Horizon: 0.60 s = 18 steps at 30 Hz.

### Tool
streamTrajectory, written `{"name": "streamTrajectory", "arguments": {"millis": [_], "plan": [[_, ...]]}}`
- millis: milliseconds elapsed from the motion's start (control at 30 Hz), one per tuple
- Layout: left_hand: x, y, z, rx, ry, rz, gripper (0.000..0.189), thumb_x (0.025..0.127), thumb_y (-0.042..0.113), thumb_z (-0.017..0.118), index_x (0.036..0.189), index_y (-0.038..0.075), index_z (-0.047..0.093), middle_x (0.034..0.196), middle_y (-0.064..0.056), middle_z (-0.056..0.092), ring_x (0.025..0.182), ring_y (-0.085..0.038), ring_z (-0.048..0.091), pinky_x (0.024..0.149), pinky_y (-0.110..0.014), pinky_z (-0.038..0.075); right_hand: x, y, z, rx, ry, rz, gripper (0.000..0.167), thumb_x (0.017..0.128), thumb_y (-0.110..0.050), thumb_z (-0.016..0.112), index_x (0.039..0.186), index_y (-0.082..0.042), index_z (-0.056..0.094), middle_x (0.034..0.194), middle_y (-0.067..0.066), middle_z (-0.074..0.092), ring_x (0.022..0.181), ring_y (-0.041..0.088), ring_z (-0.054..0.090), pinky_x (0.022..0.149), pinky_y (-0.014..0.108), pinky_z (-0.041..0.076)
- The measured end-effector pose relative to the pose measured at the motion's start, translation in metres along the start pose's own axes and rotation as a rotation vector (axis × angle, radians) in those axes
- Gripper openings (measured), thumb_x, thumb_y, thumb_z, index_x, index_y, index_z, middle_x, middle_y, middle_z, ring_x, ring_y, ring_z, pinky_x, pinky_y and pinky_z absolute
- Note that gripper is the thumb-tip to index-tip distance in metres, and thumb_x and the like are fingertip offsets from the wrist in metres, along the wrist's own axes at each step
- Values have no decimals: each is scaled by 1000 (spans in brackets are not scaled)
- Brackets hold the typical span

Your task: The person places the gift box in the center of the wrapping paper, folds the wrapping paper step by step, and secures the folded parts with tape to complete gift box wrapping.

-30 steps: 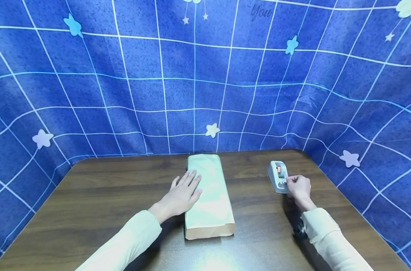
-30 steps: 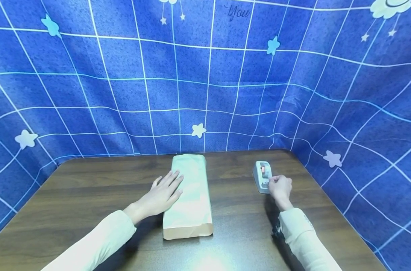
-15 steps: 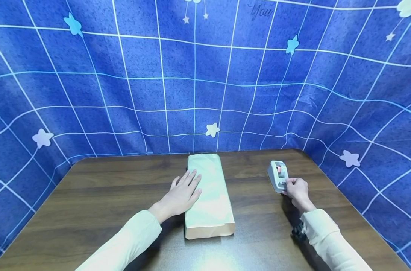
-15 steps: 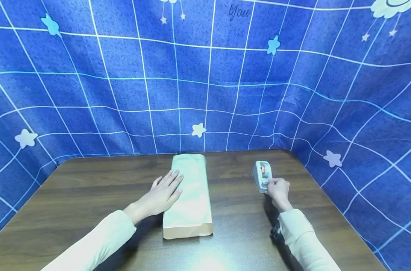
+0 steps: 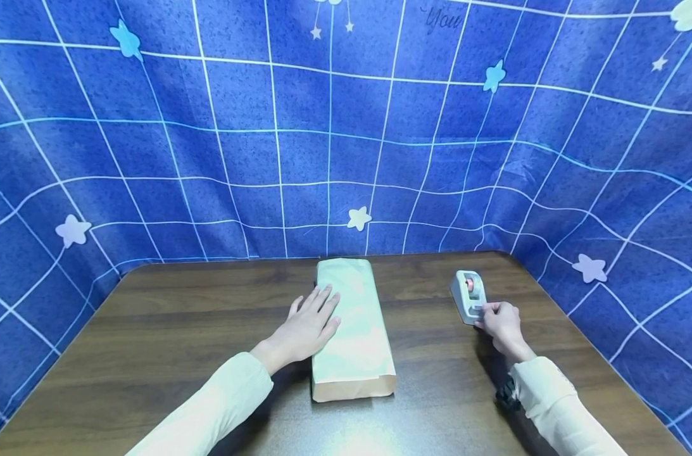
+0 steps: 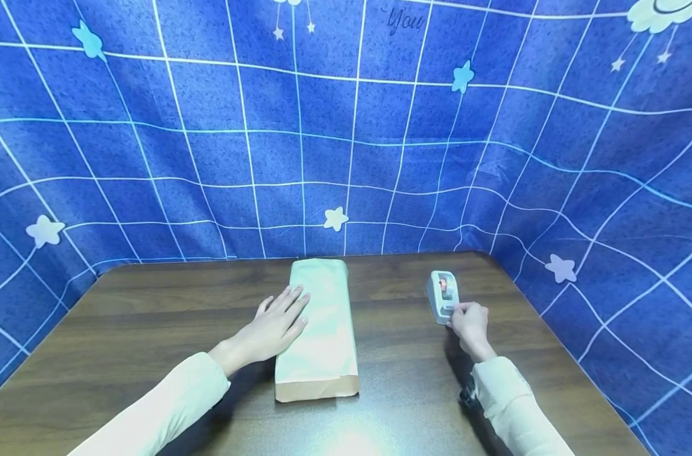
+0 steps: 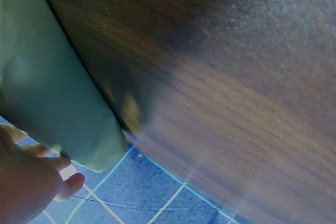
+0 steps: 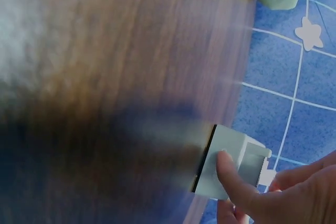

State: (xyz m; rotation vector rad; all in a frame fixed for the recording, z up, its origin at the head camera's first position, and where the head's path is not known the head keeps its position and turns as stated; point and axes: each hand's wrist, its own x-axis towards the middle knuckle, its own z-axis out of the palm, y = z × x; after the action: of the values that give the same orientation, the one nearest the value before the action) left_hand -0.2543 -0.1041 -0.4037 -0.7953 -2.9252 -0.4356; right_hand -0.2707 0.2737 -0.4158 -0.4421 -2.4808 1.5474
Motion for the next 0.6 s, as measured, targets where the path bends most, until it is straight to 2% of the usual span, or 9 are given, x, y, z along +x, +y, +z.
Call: {"name": "streamTrajectory", "arguments": {"millis": [133, 233, 300, 433, 500, 600], "plan": [[0, 0, 0, 5, -1, -3, 56, 99, 44, 22, 145, 13, 25, 153, -10, 16, 141, -31, 12, 107, -58, 13, -2, 0, -1, -23, 26, 22, 31, 86, -5, 41, 101, 18, 56, 67, 6, 55, 51, 3, 55, 49, 17, 48], [0, 0, 0, 8, -4, -6, 56, 99, 44, 22, 145, 13, 25, 153, -10, 16, 141, -31, 12, 107, -58, 14, -4, 1, -1, -79, 62, 25, 29, 84, -8, 46, 96, 15, 61, 64, 2, 59, 53, 2, 54, 48, 15, 46], [0, 0, 0, 8, -3, -5, 56, 99, 44, 23, 145, 13, 25, 153, -10, 16, 141, -31, 13, 107, -58, 14, -5, 2, 0, -126, 92, 17, 27, 83, -9, 50, 91, 13, 64, 67, 3, 61, 59, 5, 54, 51, 14, 44], [0, 1, -1, 4, -6, -5, 56, 99, 44, 23, 145, 13, 25, 153, -10, 16, 141, -32, 13, 107, -58, 13, -6, 3, 0, -190, 133, -7, 23, 80, -11, 57, 85, 9, 68, 76, 11, 65, 77, 19, 56, 64, 17, 42], [1, 1, 0, 5, -4, -3, 56, 99, 43, 23, 145, 12, 26, 153, -11, 16, 141, -32, 13, 107, -58, 14, -6, 3, 0, -203, 139, -15, 22, 78, -11, 59, 84, 8, 69, 81, 15, 67, 85, 26, 56, 71, 23, 42], [1, 1, -1, 7, -2, -2, 55, 99, 43, 23, 145, 12, 26, 153, -11, 17, 141, -32, 13, 107, -58, 14, -5, 4, 0, -212, 146, -20, 23, 77, -10, 58, 85, 9, 69, 86, 20, 67, 89, 31, 56, 78, 34, 44]]}}
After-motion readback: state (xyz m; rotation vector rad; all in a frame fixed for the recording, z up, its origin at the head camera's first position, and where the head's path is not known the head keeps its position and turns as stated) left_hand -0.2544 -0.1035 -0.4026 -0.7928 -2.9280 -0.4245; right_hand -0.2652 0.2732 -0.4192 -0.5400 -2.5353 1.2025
